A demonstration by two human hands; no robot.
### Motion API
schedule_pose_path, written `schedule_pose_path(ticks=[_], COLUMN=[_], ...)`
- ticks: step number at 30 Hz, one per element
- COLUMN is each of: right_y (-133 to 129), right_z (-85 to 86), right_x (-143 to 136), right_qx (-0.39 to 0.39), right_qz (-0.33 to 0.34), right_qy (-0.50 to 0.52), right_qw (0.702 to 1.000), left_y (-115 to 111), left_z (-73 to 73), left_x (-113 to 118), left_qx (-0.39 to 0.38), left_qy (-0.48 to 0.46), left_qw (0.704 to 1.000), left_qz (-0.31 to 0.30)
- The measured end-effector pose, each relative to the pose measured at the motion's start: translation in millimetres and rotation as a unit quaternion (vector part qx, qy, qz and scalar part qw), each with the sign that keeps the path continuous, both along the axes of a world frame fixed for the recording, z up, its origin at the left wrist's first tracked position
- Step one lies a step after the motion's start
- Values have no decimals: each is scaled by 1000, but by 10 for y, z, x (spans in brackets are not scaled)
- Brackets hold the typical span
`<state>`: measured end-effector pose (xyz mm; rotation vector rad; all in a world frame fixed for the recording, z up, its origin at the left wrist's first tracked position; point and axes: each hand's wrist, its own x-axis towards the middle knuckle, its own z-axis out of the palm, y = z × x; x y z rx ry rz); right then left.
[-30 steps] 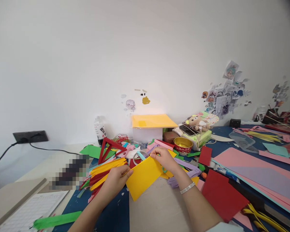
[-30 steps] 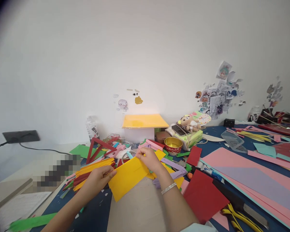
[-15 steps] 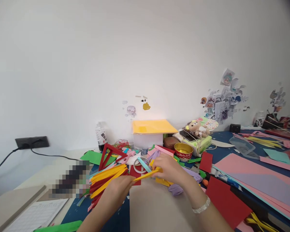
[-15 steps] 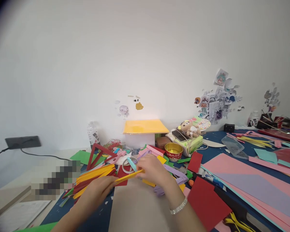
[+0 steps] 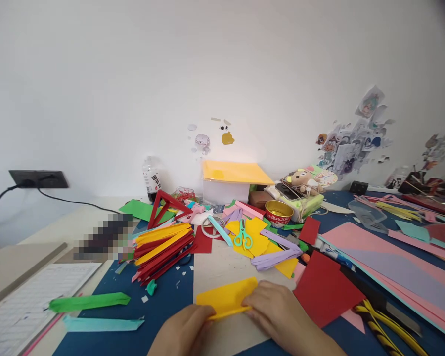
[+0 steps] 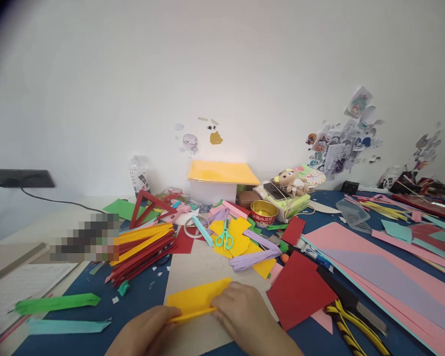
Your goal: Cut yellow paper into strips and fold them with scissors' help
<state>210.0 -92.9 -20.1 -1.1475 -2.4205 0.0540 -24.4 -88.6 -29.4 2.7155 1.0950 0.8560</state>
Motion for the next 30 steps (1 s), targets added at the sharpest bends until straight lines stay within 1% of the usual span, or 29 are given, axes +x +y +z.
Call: schedule_pose_path(ticks=[2, 3, 5, 7, 9, 11, 13, 14, 17, 19, 20, 22, 23, 25, 26, 30], right_y=[115, 182, 311, 412, 474, 502, 507, 506, 513, 531, 543, 571, 587, 621, 641, 745], right_z=[114, 156, 206, 217, 207, 185, 155, 137, 84, 65, 64, 76, 88, 119, 139, 274], right_x=[9, 10, 3, -15, -40, -64, -83, -90, -102, -99, -89, -53, -27, 29, 52, 41], right_qx=[-87, -129, -195, -229, -241, -239, -225, -217, -175, -133, -111, -80, -73, -79, -92, -150], right_qz=[-34, -39, -34, -21, -14, -16, -27, -33, -43, -43, -38, -8, 12, 37, 34, -27], right_qy=[27, 38, 52, 64, 75, 79, 77, 76, 73, 78, 85, 108, 126, 167, 191, 279], right_qw=[995, 990, 979, 971, 967, 968, 971, 973, 981, 987, 989, 991, 989, 982, 977, 948], left_y=[50, 75, 121, 156, 179, 192, 197, 199, 213, 234, 248, 281, 300, 339, 358, 427], left_z=[7, 11, 6, -34, -107, -184, -231, -238, -210, -177, -159, -113, -80, 8, 63, 309], left_x=[48, 71, 107, 127, 141, 164, 198, 217, 273, 302, 313, 321, 316, 289, 269, 200], left_qx=[-63, -78, -72, -19, 60, 142, 188, 192, 159, 150, 149, 134, 114, 49, 11, -131], left_qy=[-39, -48, -55, -41, -11, 4, 23, 42, 142, 202, 224, 245, 244, 227, 213, 120], left_qw=[995, 991, 988, 990, 992, 987, 980, 978, 975, 966, 962, 958, 961, 970, 975, 979], left_qz=[68, 95, 126, 136, 112, 77, 61, 65, 65, 56, 54, 59, 61, 64, 68, 99])
